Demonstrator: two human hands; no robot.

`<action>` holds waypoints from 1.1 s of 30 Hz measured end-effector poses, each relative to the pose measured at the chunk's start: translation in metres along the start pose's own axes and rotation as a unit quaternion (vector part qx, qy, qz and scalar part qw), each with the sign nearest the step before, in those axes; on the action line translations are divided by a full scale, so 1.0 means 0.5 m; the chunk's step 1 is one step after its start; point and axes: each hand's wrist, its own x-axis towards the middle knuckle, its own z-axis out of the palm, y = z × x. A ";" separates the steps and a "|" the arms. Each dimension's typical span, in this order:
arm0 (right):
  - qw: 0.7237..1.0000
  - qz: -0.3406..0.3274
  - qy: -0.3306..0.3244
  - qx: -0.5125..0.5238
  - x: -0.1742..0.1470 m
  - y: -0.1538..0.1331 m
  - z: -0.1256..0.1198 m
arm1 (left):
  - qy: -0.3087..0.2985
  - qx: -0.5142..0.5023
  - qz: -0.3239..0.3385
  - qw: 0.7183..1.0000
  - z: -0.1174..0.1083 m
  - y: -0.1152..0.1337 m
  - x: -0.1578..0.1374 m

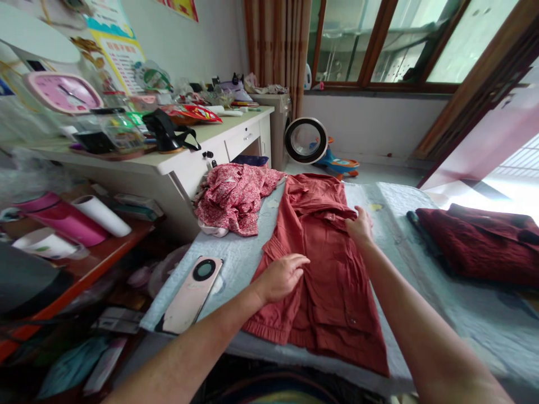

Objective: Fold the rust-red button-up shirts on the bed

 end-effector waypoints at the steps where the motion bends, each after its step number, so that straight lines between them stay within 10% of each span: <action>1: 0.998 0.017 0.016 -0.053 -0.016 -0.006 0.000 | 0.050 -0.002 -0.010 0.999 -0.012 -0.012 -0.002; 5: 0.994 -0.079 -0.059 -0.056 -0.073 -0.071 0.005 | 0.209 0.058 -0.111 0.970 -0.055 -0.082 -0.005; 11: 0.937 -0.109 -0.323 -0.072 -0.153 -0.159 0.043 | 0.112 0.087 -0.169 0.975 -0.026 -0.138 -0.015; 21: 0.952 0.006 -0.271 0.142 -0.157 -0.167 0.063 | 0.090 0.077 -0.108 0.987 -0.015 -0.105 -0.042; 26: 0.974 -0.029 -0.222 -0.025 -0.162 -0.123 0.039 | -0.032 0.186 -0.108 0.976 0.011 -0.077 -0.053; 33: 0.952 -0.069 -0.287 -0.080 -0.211 -0.127 -0.004 | -0.036 0.220 -0.097 0.970 0.025 -0.067 -0.059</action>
